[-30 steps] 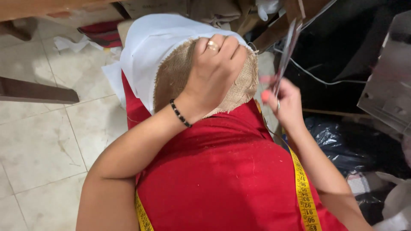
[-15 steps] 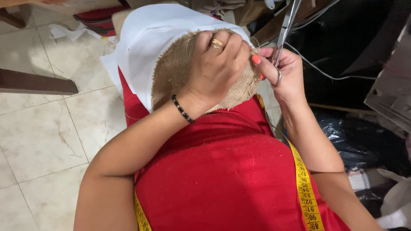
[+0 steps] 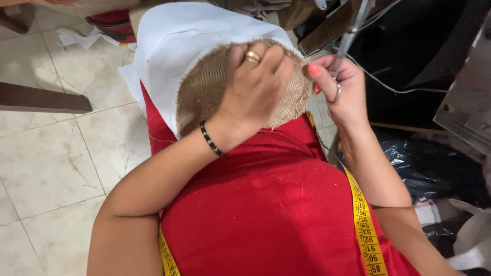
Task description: Trimming excess burlap and white fabric from a circular piece using scissors.
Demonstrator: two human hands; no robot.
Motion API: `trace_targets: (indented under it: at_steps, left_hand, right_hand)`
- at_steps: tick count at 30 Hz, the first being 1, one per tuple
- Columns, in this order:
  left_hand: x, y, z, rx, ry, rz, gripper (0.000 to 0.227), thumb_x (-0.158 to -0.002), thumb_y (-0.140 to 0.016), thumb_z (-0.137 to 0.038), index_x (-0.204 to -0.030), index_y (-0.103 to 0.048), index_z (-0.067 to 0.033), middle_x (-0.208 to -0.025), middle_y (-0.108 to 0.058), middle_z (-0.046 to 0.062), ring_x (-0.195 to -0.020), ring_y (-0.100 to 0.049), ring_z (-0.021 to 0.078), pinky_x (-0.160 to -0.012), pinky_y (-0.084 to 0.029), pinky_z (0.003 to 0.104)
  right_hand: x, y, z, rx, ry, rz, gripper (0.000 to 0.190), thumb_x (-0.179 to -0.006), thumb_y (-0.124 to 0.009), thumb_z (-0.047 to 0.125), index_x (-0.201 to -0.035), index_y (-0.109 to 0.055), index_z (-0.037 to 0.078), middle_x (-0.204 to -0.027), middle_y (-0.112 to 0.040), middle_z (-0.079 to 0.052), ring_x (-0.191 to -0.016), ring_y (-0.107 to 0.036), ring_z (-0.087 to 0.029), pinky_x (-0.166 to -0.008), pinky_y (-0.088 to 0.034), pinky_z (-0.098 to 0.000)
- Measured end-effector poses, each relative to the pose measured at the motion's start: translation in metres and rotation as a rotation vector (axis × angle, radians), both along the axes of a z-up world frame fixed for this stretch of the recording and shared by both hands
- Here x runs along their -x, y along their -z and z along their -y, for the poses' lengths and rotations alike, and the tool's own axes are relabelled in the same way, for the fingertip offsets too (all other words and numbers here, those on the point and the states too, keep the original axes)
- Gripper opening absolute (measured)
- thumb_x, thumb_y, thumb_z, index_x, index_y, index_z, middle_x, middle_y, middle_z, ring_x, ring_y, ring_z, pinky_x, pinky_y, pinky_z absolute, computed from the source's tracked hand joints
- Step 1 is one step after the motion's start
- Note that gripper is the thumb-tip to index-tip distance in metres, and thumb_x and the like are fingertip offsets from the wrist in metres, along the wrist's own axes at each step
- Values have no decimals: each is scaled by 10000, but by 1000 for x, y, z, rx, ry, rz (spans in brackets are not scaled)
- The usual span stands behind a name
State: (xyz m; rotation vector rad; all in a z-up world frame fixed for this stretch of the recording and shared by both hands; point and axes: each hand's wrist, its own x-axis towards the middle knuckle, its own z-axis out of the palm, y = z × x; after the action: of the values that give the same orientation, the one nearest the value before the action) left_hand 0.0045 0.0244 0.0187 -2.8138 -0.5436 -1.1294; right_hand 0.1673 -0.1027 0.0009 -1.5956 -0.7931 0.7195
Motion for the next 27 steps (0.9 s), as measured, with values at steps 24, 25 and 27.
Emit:
trace_targets:
  at_steps: [24, 25, 27]
  left_hand:
    - [3, -12, -11, 103, 50, 55, 210, -957, -737, -336, -850, -643, -181, -924, -547, -5, -911, -508, 235, -806, -381, 380]
    - [6, -9, -9, 101, 51, 56, 210, -957, -737, -336, -850, -643, -181, -924, -547, -5, -911, -508, 235, -806, -381, 380]
    - [11, -4, -6, 165, 101, 45, 140, -908, -700, -81, -832, -631, -176, -930, -533, 2, -909, -499, 247, -822, -356, 388]
  right_hand:
    - [-48, 32, 69, 226, -784, 155, 496, -895, -580, 615, -829, -585, 124, -696, -531, 69, -635, -435, -59, -577, -395, -231]
    - [-46, 31, 70, 224, -783, 156, 496, -895, -580, 615, -829, -585, 124, -696, -531, 69, -635, -435, -59, -577, -395, -231]
    - [-42, 29, 72, 293, -731, 64, 210, -842, -792, 191, -761, -622, 98, -616, -586, 52, -541, -521, -23, -486, -441, -189]
